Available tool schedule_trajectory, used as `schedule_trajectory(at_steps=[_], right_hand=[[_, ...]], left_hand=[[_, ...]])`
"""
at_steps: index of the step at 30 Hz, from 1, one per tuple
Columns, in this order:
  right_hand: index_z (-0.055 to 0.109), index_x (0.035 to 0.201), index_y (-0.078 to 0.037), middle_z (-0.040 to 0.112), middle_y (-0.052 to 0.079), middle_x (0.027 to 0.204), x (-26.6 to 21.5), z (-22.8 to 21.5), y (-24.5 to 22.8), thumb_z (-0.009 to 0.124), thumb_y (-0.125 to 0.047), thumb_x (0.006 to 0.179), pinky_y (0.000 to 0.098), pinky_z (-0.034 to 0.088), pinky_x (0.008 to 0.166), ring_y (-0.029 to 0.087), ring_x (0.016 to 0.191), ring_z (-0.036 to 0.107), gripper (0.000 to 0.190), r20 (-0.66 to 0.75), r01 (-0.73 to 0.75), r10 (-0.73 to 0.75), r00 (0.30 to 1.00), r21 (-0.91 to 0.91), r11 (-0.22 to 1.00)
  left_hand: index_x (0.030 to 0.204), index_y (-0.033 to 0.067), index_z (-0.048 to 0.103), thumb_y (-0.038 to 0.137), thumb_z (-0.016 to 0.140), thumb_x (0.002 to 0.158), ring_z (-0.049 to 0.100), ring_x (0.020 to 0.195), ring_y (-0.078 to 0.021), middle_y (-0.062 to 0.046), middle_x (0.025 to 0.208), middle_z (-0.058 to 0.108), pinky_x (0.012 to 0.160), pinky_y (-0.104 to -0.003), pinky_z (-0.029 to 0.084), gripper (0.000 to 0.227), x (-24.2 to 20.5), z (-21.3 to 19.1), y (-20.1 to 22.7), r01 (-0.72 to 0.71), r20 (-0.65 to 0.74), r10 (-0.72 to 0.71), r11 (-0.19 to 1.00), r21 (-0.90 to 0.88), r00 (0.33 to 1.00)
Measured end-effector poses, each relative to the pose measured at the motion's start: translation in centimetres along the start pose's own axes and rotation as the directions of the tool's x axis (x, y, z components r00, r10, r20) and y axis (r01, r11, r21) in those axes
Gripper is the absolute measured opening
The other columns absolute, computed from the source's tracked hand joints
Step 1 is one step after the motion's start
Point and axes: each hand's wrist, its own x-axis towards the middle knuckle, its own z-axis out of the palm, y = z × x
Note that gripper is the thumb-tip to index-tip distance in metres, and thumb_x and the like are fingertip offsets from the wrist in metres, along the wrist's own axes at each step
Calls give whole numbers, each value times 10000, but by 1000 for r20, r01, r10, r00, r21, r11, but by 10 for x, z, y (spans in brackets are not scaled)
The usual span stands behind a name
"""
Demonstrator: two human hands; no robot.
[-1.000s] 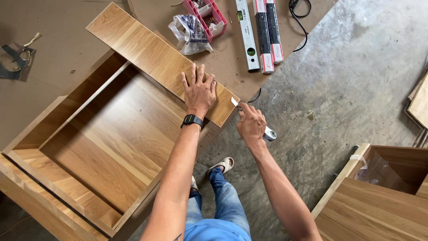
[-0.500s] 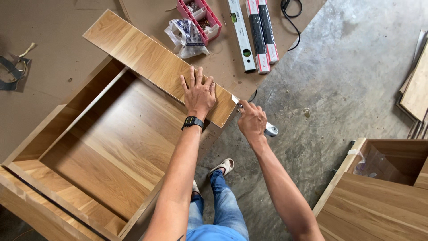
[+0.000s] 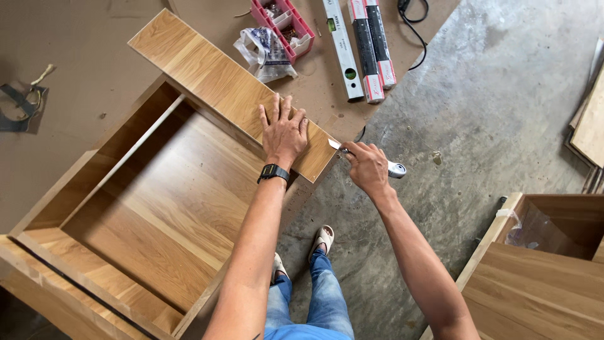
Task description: The person uses a utility knife to trim the edges of a wooden panel attached to a wooden box.
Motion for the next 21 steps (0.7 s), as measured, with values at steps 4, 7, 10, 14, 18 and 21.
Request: schedule_trajectory(at_steps=[4, 7, 10, 14, 18, 21], right_hand=[[686, 1172, -313, 707, 26, 953, 1, -8, 5, 625, -277, 968, 466, 522, 790, 344, 907, 660, 215, 33, 39, -41, 999, 49, 998], [688, 1170, -337, 692, -4, 937, 13, -15, 13, 624, -290, 971, 434, 513, 824, 316, 915, 654, 215, 59, 80, -82, 995, 45, 996], [706, 1170, -262, 723, 58, 960, 21, -28, 16, 657, -240, 949, 487, 522, 814, 384, 910, 663, 227, 114, 153, -170, 979, 145, 978], [713, 1149, -279, 712, 39, 932, 38, -27, 22, 647, -251, 951, 465, 513, 829, 355, 914, 654, 211, 159, 251, -268, 950, 122, 960], [717, 1163, -289, 724, 23, 930, 59, -21, 37, 652, -248, 950, 461, 514, 809, 341, 904, 675, 226, 208, 362, -397, 894, 189, 913], [723, 1135, -286, 738, 14, 958, 61, -19, 49, 669, -253, 950, 432, 522, 820, 327, 908, 677, 196, 199, 421, -472, 859, 249, 872]], left_hand=[[1159, 302, 677, 428, 492, 1006, 297, 1523, -326, -64, 1527, 499, 1219, -658, 113, 271, -1, -1, -1, 4, -7, -4, 1000, -5, 1000], [1184, 304, 671, 425, 471, 1021, 276, 1534, -331, -71, 1542, 489, 1219, -656, 105, 285, 1, -1, 0, 0, 14, 0, 1000, 3, 1000], [1186, 315, 669, 433, 451, 1024, 259, 1546, -317, -52, 1566, 473, 1222, -660, 100, 296, 1, 2, 0, 23, 31, -24, 1000, 20, 999], [1203, 322, 675, 434, 456, 1023, 271, 1542, -307, -38, 1564, 477, 1227, -651, 113, 304, 0, -3, 0, 27, 30, -28, 999, 31, 999], [1281, 344, 647, 447, 440, 1038, 294, 1539, -285, -19, 1620, 412, 1233, -644, 132, 336, 0, 9, -5, 29, 6, -29, 996, 81, 1000], [1488, 293, 514, 362, 476, 1038, 320, 1513, -360, -137, 1620, 376, 1191, -676, 168, 457, -7, -4, 13, 280, -191, -243, 940, 195, 951]])
